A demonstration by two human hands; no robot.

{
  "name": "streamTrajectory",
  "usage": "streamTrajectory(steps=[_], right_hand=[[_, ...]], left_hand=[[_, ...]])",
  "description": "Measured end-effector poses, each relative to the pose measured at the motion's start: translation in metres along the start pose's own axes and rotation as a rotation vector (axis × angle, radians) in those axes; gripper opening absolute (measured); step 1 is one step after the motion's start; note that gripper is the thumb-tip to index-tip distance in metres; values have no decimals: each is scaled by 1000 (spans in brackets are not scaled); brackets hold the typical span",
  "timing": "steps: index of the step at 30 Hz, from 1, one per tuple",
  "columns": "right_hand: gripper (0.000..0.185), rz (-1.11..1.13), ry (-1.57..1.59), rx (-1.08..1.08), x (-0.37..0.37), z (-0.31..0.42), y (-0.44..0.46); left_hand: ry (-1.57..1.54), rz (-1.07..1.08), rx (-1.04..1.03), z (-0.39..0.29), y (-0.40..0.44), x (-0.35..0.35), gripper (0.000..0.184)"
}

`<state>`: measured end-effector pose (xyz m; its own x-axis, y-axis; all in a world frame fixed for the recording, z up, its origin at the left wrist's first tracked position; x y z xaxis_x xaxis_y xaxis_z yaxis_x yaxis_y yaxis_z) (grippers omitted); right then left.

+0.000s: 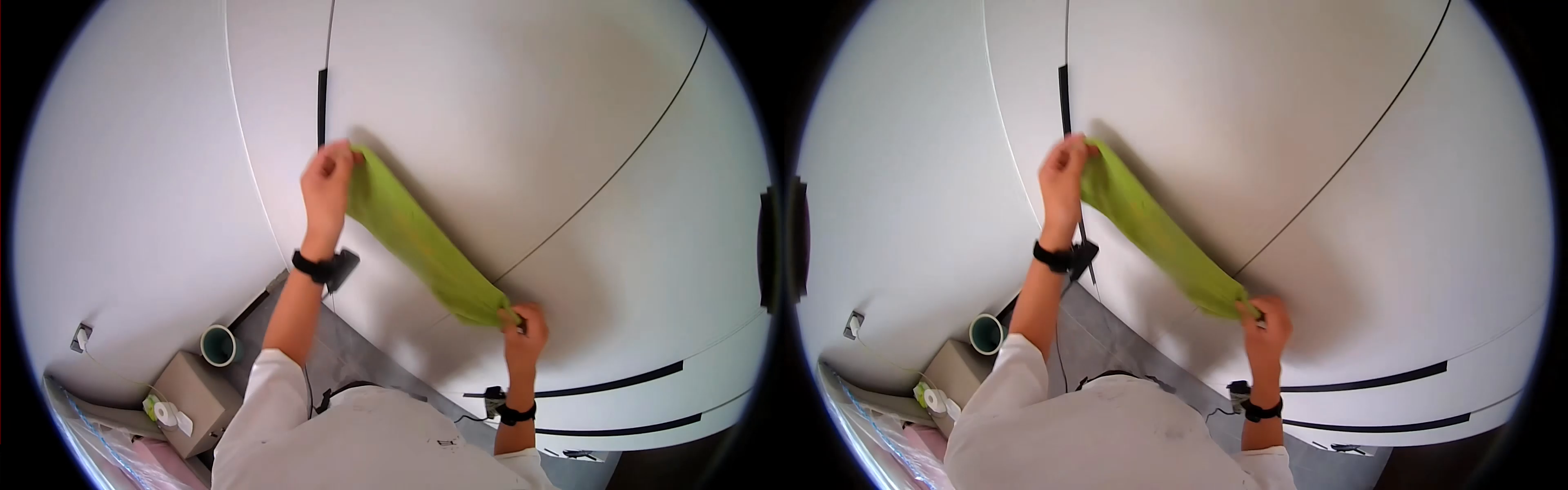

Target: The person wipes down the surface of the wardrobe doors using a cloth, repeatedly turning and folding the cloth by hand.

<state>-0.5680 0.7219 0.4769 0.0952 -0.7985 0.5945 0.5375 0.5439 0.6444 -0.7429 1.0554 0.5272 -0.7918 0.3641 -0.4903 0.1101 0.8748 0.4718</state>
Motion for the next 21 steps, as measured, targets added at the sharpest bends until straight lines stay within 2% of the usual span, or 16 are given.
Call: streamTrajectory(steps=[1,3,5,6,7,10,11,12,14,15,17,18,19,20,21], right_hand=[[16,28,110,12,-15,9,8],[16,24,236,58,-46,28,25],[14,112,379,-71,-63,43,41],[14,84,354,-55,-75,45,47],[15,52,319,-35,-90,58,50],[13,-27,133,155,-87,79,59],[13,-48,91,223,-87,79,60],[13,-69,46,202,-87,78,61],[14,-56,25,276,-91,83,59],[14,-89,-2,253,-90,80,59],[13,-10,7,213,-94,78,51],[11,-25,13,169,-95,73,46],[11,-64,-10,149,-95,67,39],[11,-88,-19,109,-95,60,29],[11,-107,-24,65,-94,53,16]], left_hand=[[-60,-46,-106,-14,21,-9,27],[153,-68,-398,-39,61,-17,30],[403,-71,-563,-41,89,-21,32],[587,-111,-637,-42,91,-28,33],[600,-131,-627,-39,106,-11,33],[675,-136,-793,-23,131,11,28],[563,-159,-716,-16,140,21,25],[420,-165,-648,-24,135,18,24],[397,-165,-644,-20,136,35,27],[456,-147,-685,-18,138,39,27],[637,-193,-770,-20,130,33,26],[645,-170,-749,-21,121,27,27],[604,-61,-832,-21,108,16,30],[590,41,-828,-15,96,7,35],[573,100,-722,-11,78,-3,42]])
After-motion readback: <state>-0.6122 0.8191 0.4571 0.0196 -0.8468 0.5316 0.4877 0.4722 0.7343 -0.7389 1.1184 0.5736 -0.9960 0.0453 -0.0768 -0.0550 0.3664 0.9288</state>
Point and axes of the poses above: each hand's wrist, its own y-axis towards the middle knuckle, its own x-axis out of the back of the hand, z = x × y, the point moved 2 cm from there along y, towards the middle knuckle, and after that the axes turned 15 degrees about -y, right-handed, at the moved point
